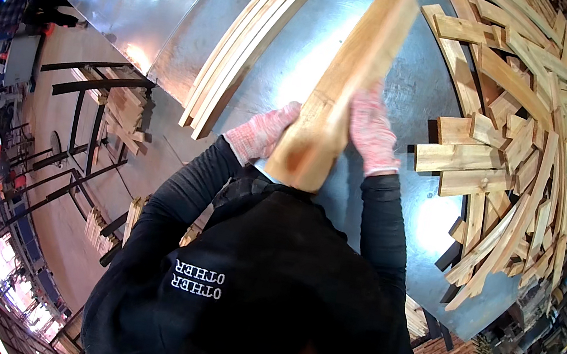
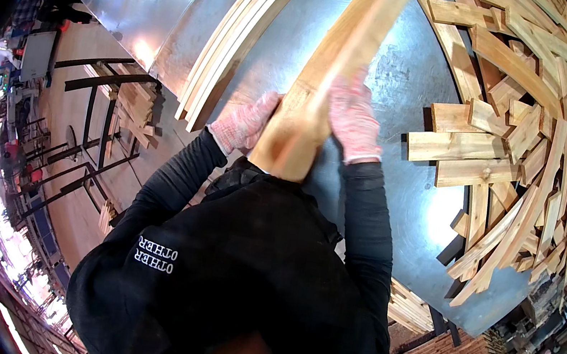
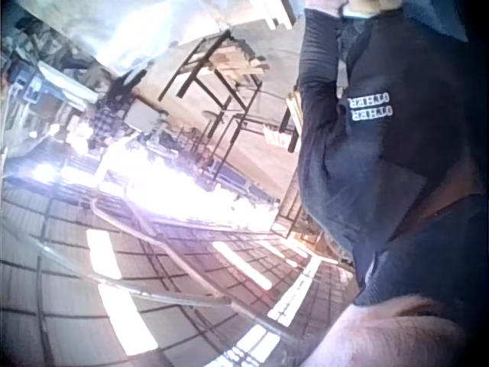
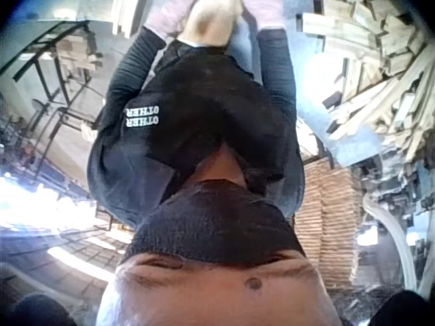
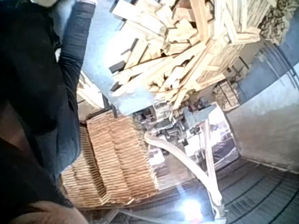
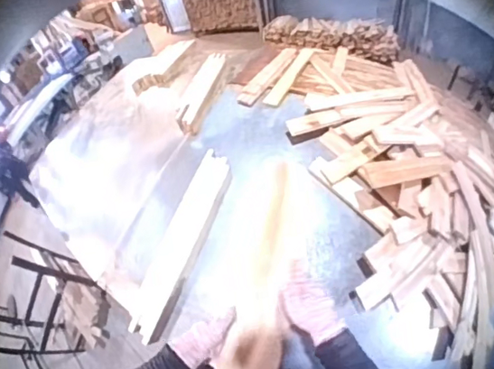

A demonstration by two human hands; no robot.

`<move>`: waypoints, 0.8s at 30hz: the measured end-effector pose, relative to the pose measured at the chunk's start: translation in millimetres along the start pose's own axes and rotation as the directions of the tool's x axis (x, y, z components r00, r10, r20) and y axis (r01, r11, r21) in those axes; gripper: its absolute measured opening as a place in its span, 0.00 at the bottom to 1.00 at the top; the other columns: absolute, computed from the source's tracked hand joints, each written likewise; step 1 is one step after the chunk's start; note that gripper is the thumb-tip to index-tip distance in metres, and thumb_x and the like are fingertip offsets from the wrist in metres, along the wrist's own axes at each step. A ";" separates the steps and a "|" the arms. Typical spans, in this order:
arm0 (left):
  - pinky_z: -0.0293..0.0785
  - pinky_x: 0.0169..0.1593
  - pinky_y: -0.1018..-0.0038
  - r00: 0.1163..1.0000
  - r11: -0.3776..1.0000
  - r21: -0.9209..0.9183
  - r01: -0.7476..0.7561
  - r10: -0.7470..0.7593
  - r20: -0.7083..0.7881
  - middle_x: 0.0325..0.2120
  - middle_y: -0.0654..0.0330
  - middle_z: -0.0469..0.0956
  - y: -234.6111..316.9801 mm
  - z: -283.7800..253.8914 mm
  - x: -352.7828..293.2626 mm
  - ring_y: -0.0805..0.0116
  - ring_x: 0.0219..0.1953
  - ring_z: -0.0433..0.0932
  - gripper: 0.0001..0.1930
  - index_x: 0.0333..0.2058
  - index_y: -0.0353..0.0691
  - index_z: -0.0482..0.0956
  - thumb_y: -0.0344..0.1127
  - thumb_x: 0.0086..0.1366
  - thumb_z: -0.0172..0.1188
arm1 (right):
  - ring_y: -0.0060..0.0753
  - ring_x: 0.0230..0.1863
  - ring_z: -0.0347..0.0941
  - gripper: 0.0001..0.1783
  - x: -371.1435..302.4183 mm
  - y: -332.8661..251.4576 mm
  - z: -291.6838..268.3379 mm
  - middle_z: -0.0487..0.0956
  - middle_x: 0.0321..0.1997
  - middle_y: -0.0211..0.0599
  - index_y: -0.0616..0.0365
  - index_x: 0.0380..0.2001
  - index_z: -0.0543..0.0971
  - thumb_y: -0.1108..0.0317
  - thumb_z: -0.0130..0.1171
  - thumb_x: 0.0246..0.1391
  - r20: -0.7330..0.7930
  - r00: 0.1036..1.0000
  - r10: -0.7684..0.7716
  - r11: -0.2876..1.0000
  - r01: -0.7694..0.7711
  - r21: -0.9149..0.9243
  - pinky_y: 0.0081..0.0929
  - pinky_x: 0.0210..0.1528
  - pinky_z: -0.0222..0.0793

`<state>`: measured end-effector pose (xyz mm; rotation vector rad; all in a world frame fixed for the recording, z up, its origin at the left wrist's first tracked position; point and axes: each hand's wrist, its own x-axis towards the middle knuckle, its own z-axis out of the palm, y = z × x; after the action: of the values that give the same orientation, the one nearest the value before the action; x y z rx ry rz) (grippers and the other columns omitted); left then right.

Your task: The person sorts wooden planks on a metal table, picking up individual pieces from a disorganized pile and arranging them into neat stacks. The person wears pink gloves and repeatedly moves wood from the right side of the table to the left, creating organized piles of lumber.

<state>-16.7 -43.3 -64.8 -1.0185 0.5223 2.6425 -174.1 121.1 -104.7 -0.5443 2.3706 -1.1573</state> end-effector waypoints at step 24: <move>0.74 0.54 0.53 0.515 -0.369 0.838 0.401 0.848 0.127 0.46 0.44 0.82 373.4 127.6 127.4 0.44 0.52 0.79 0.27 0.52 0.39 0.70 0.52 0.61 0.58 | 0.41 0.44 0.80 0.26 -29.8 41.0 27.8 0.81 0.46 0.43 0.61 0.60 0.75 0.69 0.65 0.58 -0.183 0.983 -0.001 0.974 0.043 0.224 0.32 0.48 0.77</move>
<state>-319.6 -312.2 23.9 -1.1066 2.9346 0.3579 -140.6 142.6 -146.7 -0.4026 2.3407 -1.5228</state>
